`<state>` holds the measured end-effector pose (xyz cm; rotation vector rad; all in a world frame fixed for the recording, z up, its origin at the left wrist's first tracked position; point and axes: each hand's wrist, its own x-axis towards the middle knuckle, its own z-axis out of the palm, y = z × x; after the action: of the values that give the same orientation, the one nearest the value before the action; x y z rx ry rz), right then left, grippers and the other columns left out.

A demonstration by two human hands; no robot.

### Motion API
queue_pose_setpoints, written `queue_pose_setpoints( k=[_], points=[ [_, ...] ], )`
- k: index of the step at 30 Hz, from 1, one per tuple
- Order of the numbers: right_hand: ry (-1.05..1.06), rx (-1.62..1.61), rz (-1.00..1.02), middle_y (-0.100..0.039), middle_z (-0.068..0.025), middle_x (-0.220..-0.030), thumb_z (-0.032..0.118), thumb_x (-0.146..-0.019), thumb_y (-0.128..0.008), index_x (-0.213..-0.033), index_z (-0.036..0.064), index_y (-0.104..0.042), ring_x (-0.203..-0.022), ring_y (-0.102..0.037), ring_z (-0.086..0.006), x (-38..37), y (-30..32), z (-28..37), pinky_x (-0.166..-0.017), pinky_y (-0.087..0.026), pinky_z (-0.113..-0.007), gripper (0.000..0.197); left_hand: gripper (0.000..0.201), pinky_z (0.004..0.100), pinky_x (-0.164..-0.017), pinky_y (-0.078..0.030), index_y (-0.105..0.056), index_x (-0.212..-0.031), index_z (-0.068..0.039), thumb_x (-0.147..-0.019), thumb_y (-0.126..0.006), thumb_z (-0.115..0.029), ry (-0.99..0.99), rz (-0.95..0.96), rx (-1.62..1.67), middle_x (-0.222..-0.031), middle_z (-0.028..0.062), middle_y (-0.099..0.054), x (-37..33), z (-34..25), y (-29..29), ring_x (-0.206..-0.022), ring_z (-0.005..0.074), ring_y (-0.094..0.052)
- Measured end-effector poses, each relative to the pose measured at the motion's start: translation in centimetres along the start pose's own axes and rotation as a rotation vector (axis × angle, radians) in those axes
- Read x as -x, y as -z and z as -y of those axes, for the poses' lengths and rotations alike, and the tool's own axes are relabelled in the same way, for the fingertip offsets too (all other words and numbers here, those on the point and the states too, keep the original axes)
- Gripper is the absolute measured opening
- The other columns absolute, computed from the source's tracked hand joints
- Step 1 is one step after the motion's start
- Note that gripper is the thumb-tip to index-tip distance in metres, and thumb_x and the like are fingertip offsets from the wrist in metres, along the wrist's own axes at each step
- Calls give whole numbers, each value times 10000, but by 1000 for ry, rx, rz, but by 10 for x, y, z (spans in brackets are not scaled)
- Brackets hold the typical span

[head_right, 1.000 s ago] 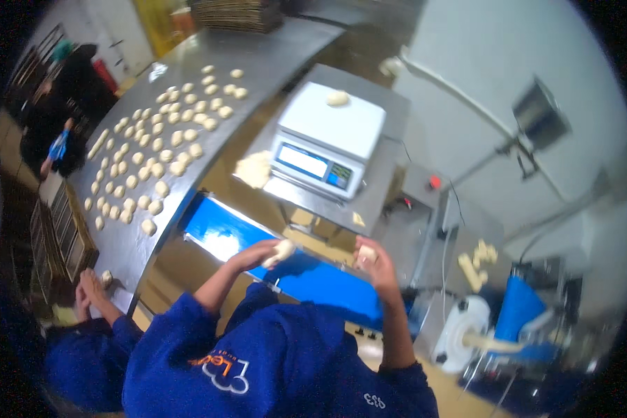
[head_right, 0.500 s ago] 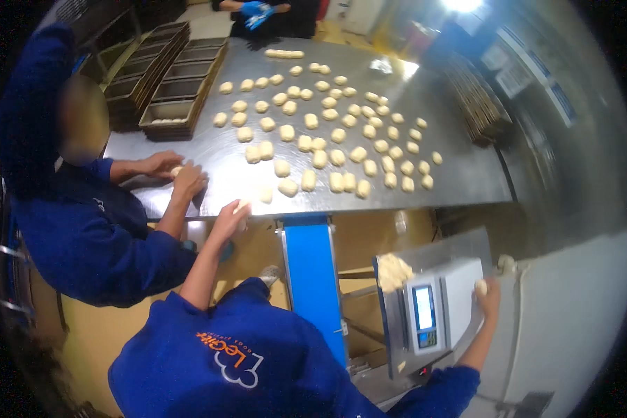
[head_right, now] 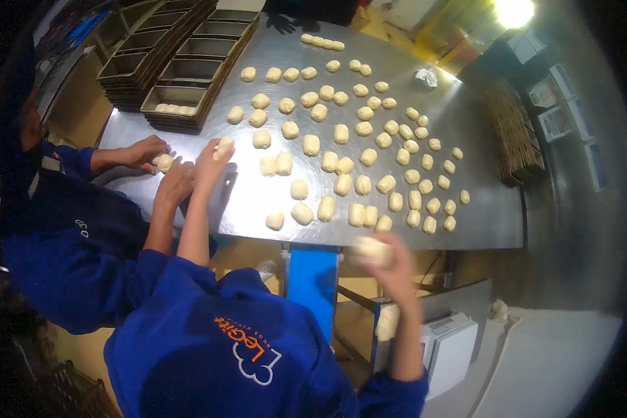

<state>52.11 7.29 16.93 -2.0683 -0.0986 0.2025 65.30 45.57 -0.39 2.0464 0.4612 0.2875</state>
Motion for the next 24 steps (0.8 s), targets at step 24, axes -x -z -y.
queue_pose_setpoints(
  k=[24],
  points=[
    [178,353,-59,-477,-153,-1201,75,-753,-611,-1114,99,-561,-1109,-457,-358,8,-155,-64,-935,-372,-450,366,596,393,-934,-396,-325,-1338,-68,-787,-549,-95,-282,-42,-92,-1268,213,-447,-37,-51,-24,-1107,377,-486]
  ],
)
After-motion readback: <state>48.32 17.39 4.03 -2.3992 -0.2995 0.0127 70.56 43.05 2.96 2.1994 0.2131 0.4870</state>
